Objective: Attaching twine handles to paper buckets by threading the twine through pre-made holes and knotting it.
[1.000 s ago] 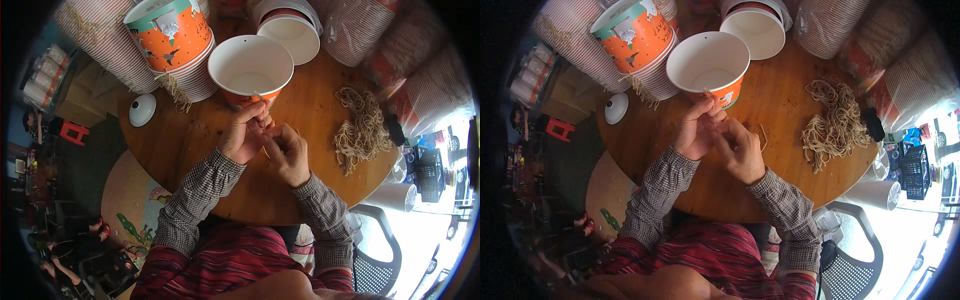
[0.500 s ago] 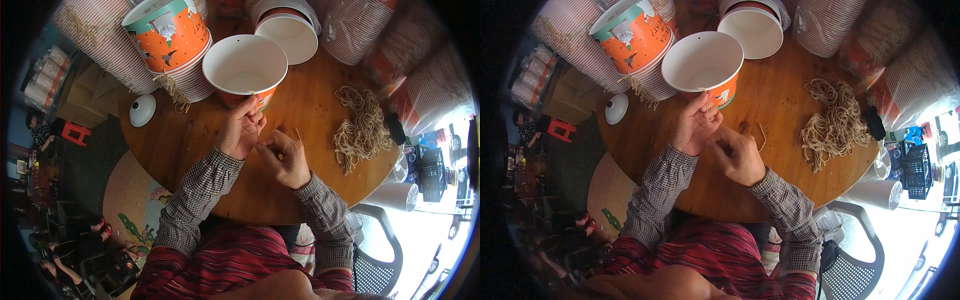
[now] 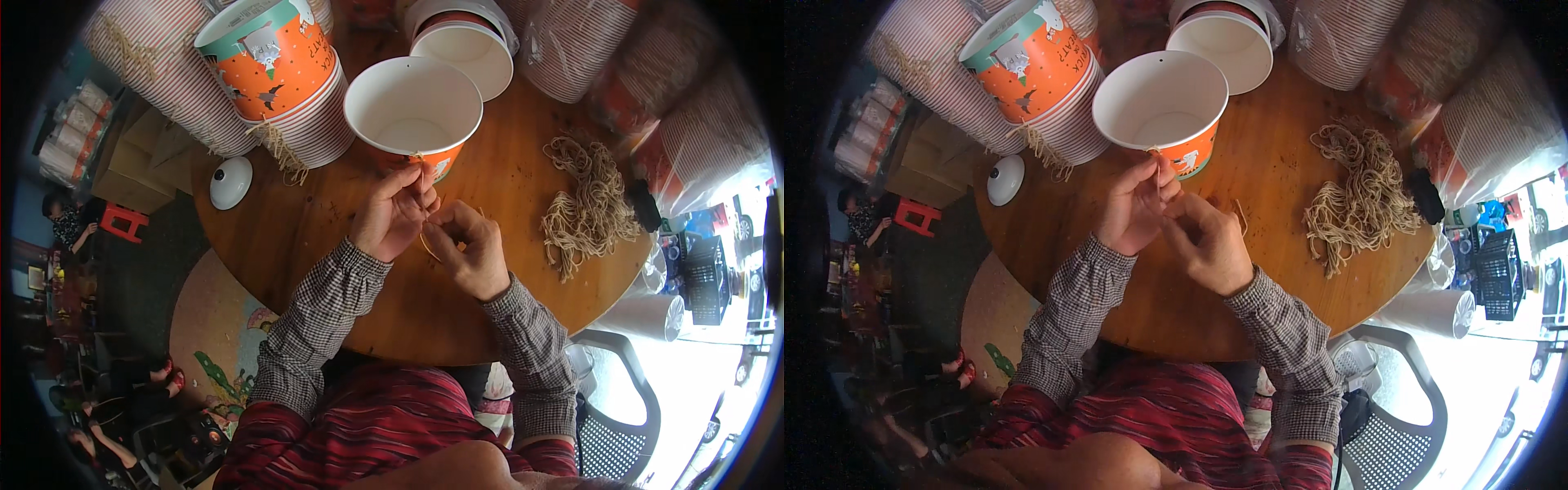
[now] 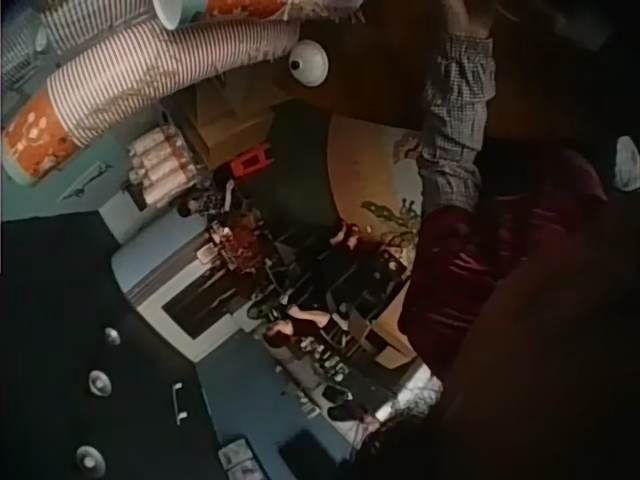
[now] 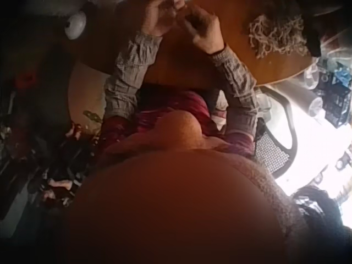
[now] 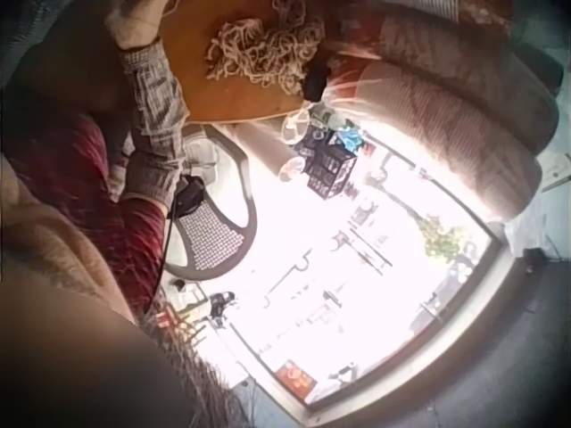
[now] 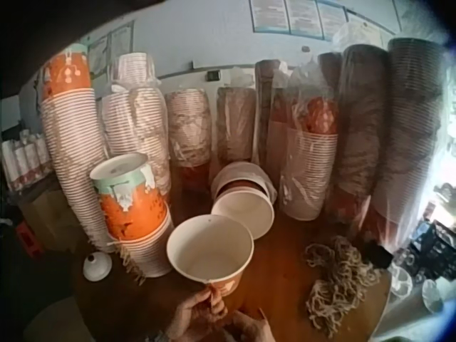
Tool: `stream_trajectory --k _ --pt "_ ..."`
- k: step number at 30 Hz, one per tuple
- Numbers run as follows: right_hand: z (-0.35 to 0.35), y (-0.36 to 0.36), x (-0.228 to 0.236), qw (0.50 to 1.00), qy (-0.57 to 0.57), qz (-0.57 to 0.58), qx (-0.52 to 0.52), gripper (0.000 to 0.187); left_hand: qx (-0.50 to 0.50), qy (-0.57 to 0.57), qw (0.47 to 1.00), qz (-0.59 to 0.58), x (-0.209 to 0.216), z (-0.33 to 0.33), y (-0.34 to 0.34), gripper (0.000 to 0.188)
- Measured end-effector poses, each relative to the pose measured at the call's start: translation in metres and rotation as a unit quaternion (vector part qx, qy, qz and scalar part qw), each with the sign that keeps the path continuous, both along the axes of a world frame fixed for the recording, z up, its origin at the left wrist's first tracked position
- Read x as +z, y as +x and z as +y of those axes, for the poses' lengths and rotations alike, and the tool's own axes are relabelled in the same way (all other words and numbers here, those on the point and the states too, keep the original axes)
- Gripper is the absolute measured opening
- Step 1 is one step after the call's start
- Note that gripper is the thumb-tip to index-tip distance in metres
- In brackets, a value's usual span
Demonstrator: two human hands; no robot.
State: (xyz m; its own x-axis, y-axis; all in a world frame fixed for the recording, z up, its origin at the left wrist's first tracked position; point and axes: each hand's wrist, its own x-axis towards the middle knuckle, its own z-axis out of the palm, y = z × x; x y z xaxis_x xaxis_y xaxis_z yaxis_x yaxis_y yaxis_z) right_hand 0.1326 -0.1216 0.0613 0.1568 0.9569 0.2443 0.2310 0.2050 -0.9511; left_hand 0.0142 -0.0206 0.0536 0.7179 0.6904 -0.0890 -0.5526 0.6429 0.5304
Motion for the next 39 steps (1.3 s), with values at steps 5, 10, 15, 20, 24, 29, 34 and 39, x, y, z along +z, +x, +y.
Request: stream_trajectory --k 5,10,15,20,24,29,34,39 --pt "-0.003 -0.003 0.002 0.998 0.013 -0.047 0.039 0.006 -0.006 -0.024 0.999 -0.022 -0.008 0.008 -0.003 0.012" --pt "-0.003 -0.001 0.005 0.997 0.007 -0.06 0.039 0.006 -0.03 -0.055 0.997 -0.052 -0.004 0.006 -0.002 0.012" --pt "-0.003 -0.001 0.004 0.997 0.003 -0.064 0.049 0.006 -0.015 -0.055 0.998 -0.028 0.002 0.003 -0.005 0.011" --pt "-0.004 0.0 0.003 0.994 0.038 -0.078 0.07 0.006 -0.009 -0.067 0.997 -0.028 0.001 0.002 -0.005 0.009" --pt "-0.004 0.002 0.003 0.992 0.043 -0.07 0.091 0.005 -0.004 -0.081 0.996 -0.031 0.002 0.002 -0.004 0.006" --pt "-0.005 0.005 0.005 0.992 0.049 -0.044 0.104 0.004 0.008 -0.068 0.997 -0.021 -0.001 0.002 -0.004 0.007" --pt "-0.004 0.004 0.005 0.985 0.067 -0.043 0.152 0.004 0.028 0.074 0.995 0.055 -0.005 0.0 -0.003 0.011" --pt "-0.005 0.006 0.012 0.965 0.026 0.017 0.262 0.03 0.03 0.111 0.992 0.051 -0.002 0.002 -0.003 0.016"
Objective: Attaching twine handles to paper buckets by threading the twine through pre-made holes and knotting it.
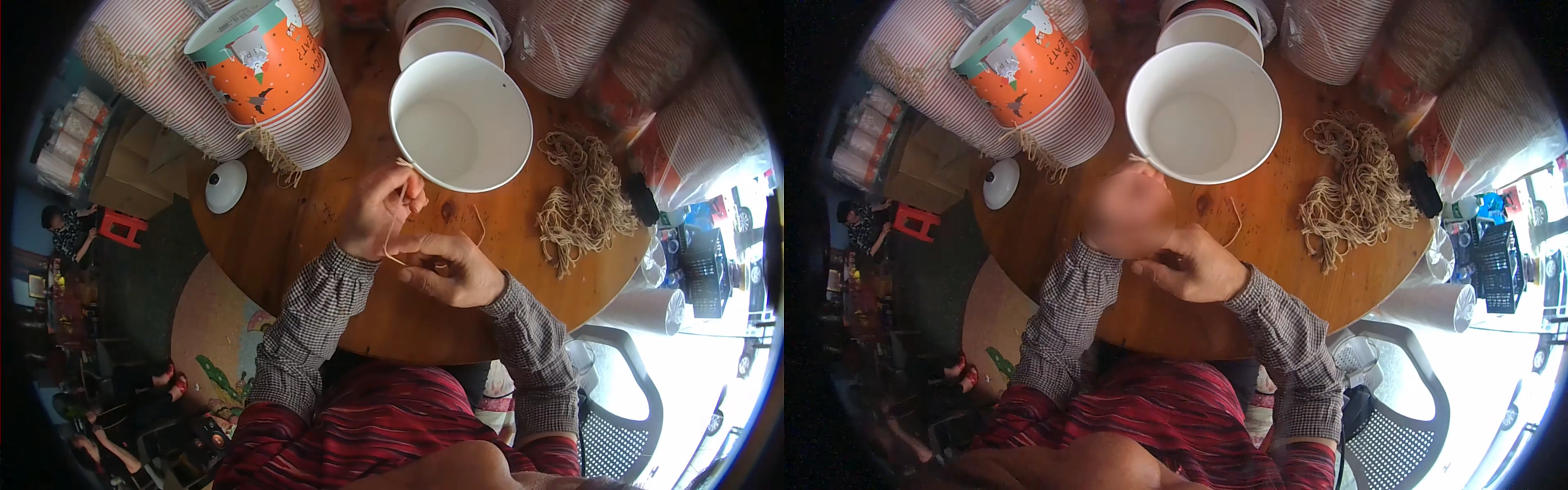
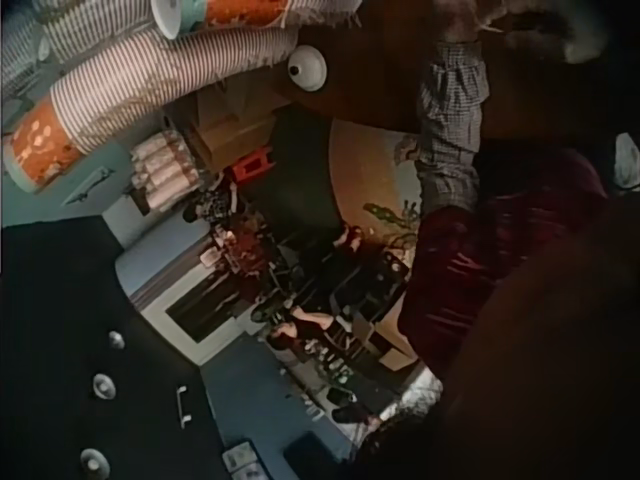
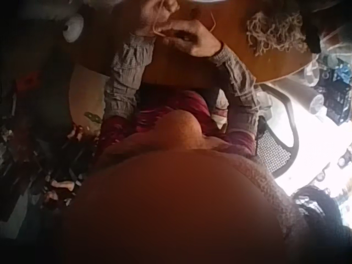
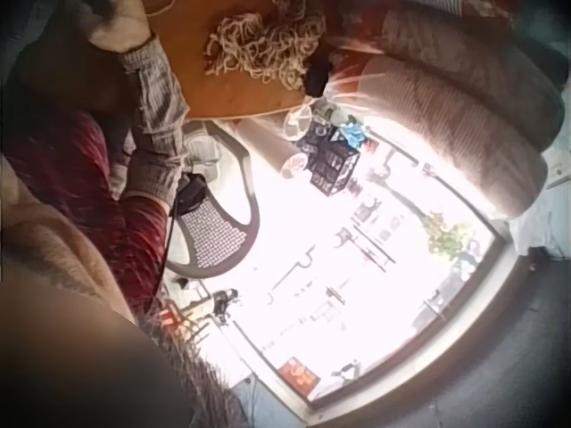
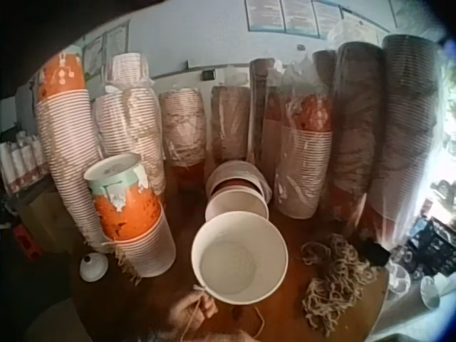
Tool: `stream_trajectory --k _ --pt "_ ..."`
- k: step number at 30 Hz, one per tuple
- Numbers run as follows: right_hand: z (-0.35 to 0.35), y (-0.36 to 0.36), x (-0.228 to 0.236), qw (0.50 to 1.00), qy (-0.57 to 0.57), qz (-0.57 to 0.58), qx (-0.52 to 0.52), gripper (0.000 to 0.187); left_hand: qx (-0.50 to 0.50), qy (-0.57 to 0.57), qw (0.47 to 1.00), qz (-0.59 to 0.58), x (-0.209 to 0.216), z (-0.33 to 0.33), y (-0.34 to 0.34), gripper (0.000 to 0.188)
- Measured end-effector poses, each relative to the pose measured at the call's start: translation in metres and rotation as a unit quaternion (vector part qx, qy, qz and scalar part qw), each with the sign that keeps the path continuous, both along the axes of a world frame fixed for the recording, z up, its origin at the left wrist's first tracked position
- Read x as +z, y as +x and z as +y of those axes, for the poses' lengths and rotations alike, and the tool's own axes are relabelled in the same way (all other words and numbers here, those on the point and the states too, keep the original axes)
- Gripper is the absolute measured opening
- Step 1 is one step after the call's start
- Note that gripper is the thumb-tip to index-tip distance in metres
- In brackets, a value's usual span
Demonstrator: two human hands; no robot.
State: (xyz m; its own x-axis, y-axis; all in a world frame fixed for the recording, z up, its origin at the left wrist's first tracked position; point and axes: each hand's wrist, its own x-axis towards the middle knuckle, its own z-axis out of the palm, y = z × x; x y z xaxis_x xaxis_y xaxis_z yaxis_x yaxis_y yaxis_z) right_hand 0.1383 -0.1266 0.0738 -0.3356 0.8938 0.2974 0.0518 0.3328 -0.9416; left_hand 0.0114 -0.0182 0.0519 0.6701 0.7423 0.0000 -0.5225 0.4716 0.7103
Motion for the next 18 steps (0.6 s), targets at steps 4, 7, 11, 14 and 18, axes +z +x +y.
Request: stream_trajectory --k 4,7,11,14,18 --pt "0.0 0.007 -0.001 0.998 -0.048 0.039 0.019 0.038 -0.033 -0.132 0.985 -0.107 0.004 0.016 -0.008 0.022" --pt "0.001 0.016 0.011 0.976 -0.207 0.061 0.021 0.031 -0.085 -0.187 0.955 -0.215 -0.003 0.037 -0.023 0.023" --pt "0.004 0.025 0.002 0.972 -0.225 0.064 0.012 0.028 -0.072 -0.172 0.949 -0.254 -0.005 0.051 -0.034 0.026" --pt "0.005 0.027 -0.001 0.972 -0.229 0.059 0.004 0.024 -0.029 -0.122 0.962 -0.243 -0.006 0.055 -0.039 0.029" --pt "0.006 0.035 0.0 0.968 -0.238 0.078 0.007 0.02 0.106 -0.107 0.972 -0.179 0.002 0.048 -0.036 0.033"
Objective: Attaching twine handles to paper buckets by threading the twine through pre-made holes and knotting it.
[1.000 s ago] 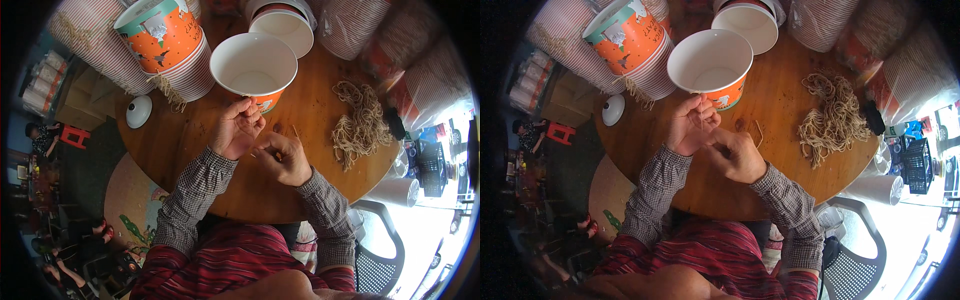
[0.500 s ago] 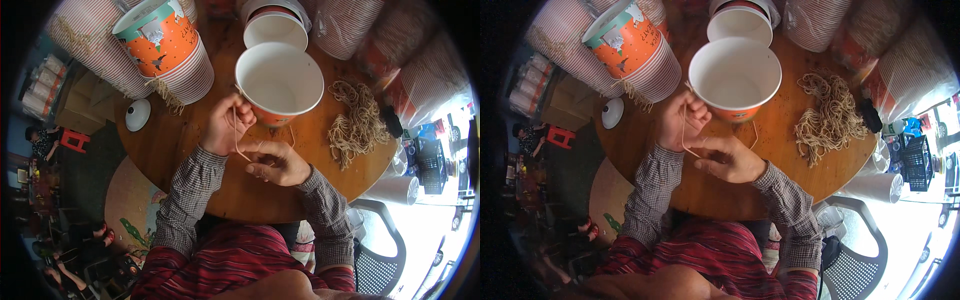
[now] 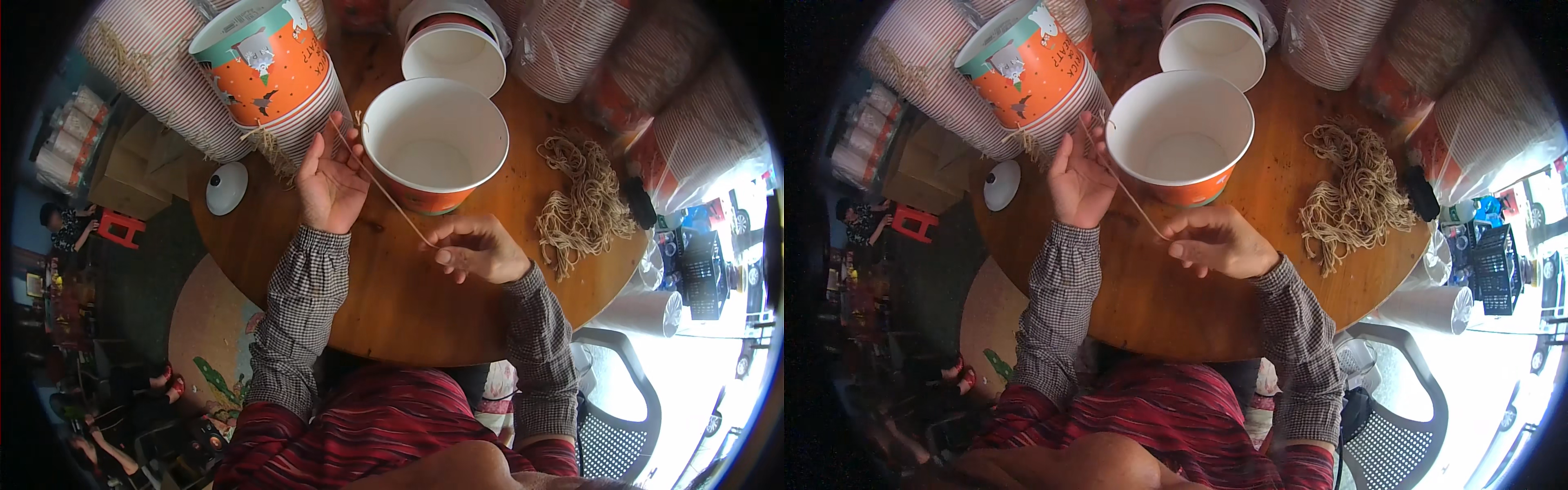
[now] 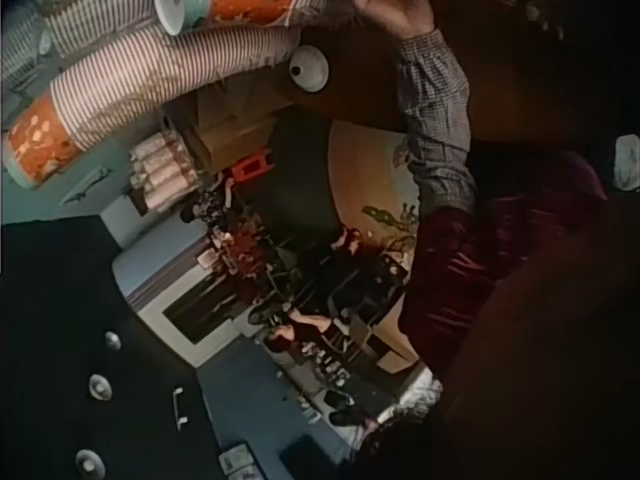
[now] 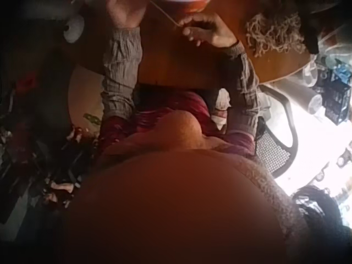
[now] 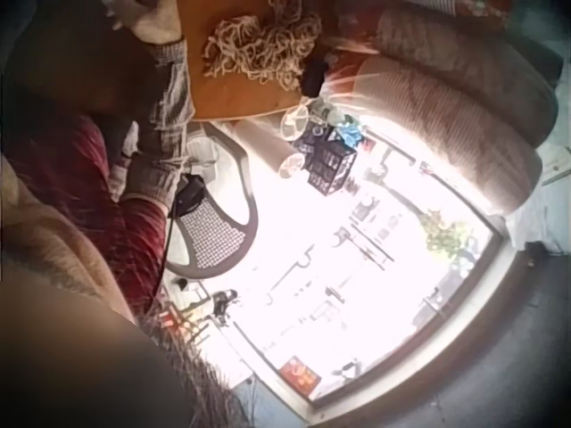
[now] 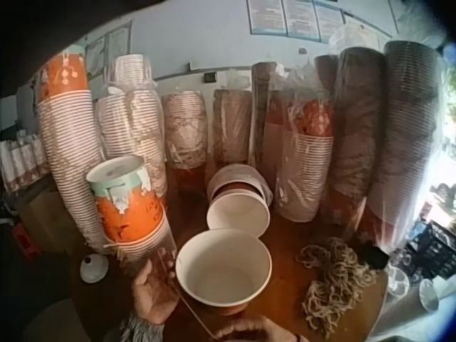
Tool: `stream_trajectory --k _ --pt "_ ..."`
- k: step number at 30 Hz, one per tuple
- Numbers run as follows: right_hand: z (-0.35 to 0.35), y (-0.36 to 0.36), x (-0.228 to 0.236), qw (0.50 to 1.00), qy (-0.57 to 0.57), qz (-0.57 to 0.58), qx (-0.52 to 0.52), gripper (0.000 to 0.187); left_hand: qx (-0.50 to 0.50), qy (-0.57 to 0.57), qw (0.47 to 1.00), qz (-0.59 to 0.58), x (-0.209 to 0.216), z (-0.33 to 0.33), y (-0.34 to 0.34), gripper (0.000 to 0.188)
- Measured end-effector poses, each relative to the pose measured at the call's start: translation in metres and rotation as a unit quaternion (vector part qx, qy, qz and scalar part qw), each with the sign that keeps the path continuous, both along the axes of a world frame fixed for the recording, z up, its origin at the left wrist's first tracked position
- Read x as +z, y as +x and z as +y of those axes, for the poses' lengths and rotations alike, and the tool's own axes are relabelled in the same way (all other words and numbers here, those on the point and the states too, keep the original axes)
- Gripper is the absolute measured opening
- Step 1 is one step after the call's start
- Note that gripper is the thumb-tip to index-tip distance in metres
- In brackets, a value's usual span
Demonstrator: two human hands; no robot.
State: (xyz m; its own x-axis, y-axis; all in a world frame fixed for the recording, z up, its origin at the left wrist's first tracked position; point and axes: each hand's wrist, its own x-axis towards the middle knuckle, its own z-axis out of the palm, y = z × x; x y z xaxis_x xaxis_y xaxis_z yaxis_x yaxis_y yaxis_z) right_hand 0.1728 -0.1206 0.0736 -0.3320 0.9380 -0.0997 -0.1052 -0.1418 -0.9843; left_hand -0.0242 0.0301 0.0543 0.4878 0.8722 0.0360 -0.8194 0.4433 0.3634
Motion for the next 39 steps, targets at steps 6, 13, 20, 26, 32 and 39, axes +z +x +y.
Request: stream_trajectory --k 6,13,20,26,32,39 --pt "0.0 0.009 0.0 0.999 0.019 0.049 -0.003 0.018 0.057 0.026 0.994 0.093 0.001 0.004 -0.003 0.032" --pt "0.004 0.009 -0.009 1.0 0.016 0.016 0.0 0.016 0.215 0.185 0.903 0.322 -0.003 0.005 0.007 0.017" --pt "0.007 0.007 -0.01 1.0 0.014 -0.001 -0.013 0.014 0.086 0.284 0.926 0.233 -0.007 0.03 0.004 0.029" --pt "0.01 0.005 -0.014 1.0 0.006 -0.013 -0.002 0.014 0.165 0.245 0.904 0.309 0.001 0.038 0.021 0.026" --pt "0.013 0.004 -0.019 1.0 0.001 -0.001 0.009 0.014 0.17 0.236 0.896 0.335 0.001 0.044 0.029 0.018" --pt "0.012 0.004 -0.017 1.0 -0.01 0.003 0.002 0.015 0.168 0.249 0.896 0.327 -0.014 0.042 0.026 0.016"
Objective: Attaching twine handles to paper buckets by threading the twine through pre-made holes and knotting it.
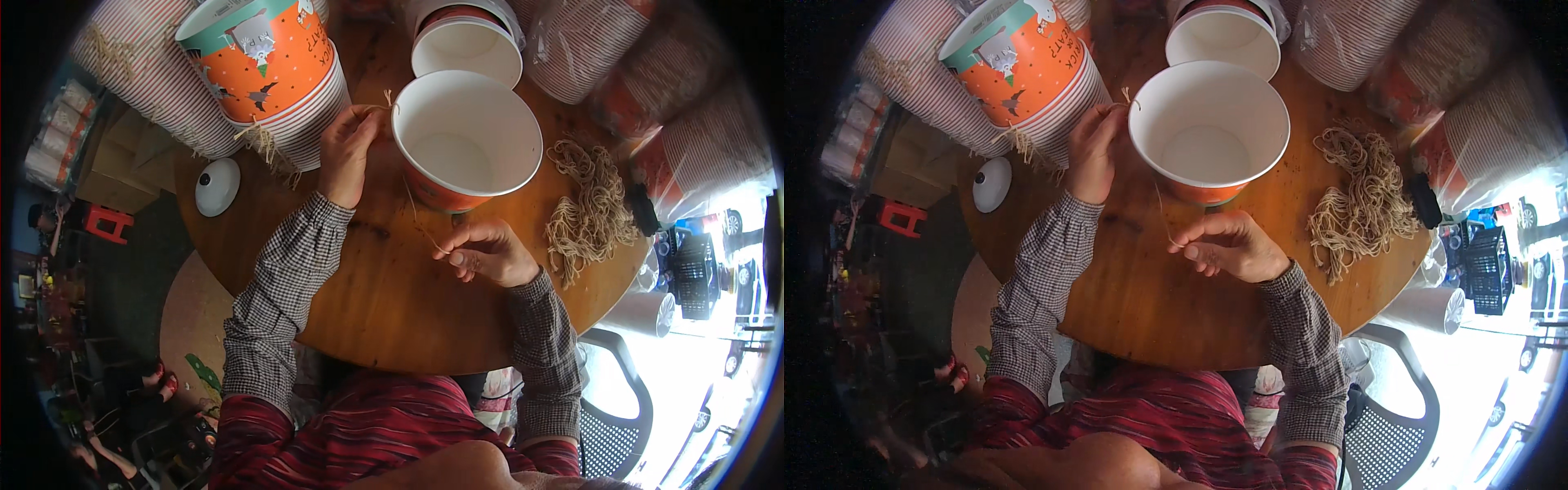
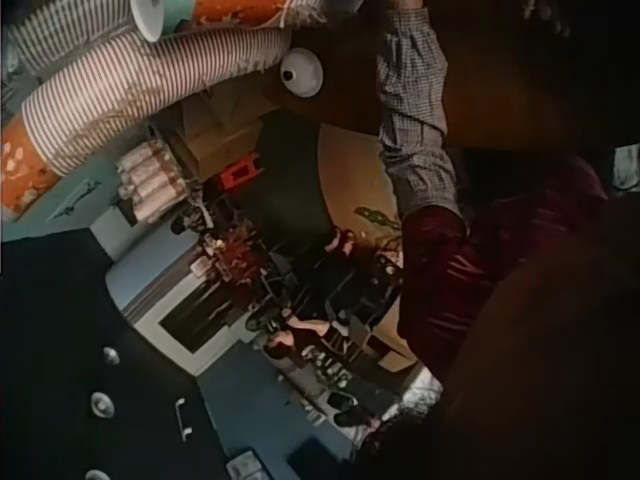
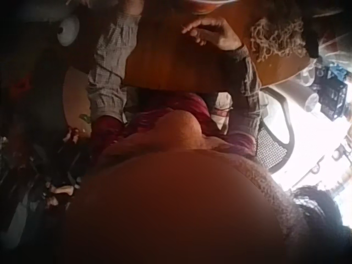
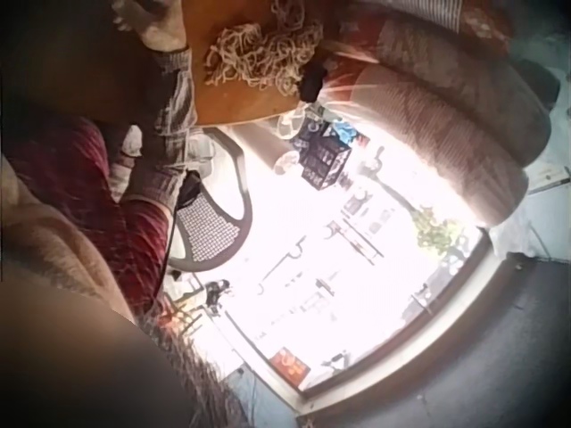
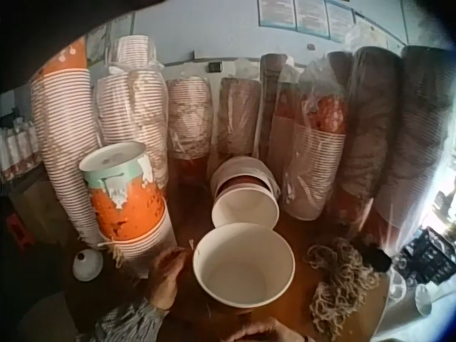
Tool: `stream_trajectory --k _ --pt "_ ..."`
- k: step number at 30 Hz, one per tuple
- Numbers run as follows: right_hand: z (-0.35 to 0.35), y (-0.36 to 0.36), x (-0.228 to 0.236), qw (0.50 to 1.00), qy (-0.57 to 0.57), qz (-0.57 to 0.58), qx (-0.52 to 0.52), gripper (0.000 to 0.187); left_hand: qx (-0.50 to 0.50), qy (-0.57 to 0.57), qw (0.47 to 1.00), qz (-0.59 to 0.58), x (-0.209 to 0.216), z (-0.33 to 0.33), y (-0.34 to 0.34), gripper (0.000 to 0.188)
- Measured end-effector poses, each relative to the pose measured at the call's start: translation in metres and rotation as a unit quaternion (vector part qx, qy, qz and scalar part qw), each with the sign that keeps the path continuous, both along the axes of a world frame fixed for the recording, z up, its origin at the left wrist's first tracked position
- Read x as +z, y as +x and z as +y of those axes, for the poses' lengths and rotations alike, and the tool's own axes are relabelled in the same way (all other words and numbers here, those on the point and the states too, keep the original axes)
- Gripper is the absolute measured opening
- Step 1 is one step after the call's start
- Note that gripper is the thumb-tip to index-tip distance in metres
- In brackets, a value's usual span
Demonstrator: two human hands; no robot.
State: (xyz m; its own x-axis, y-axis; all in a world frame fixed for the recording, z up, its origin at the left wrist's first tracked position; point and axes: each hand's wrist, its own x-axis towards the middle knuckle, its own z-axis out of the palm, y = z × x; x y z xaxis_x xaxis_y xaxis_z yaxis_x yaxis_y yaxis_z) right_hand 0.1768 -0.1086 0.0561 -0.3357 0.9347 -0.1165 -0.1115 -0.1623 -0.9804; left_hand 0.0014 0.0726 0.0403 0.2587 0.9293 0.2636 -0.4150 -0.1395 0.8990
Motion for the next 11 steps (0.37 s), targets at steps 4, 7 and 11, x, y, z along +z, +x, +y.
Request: stream_trajectory --k 4,7,11 --pt "0.001 0.0 -0.002 1.0 -0.001 -0.006 0.013 0.016 -0.043 -0.034 0.998 -0.032 0.012 0.001 0.005 0.015" --pt "0.001 0.001 -0.005 1.0 -0.008 -0.009 0.019 0.016 -0.047 0.011 0.998 -0.03 0.016 0.0 0.016 0.013" --pt "0.004 -0.002 -0.008 1.0 -0.007 -0.016 0.019 0.016 -0.093 -0.093 0.983 -0.129 -0.005 0.011 0.01 0.019"
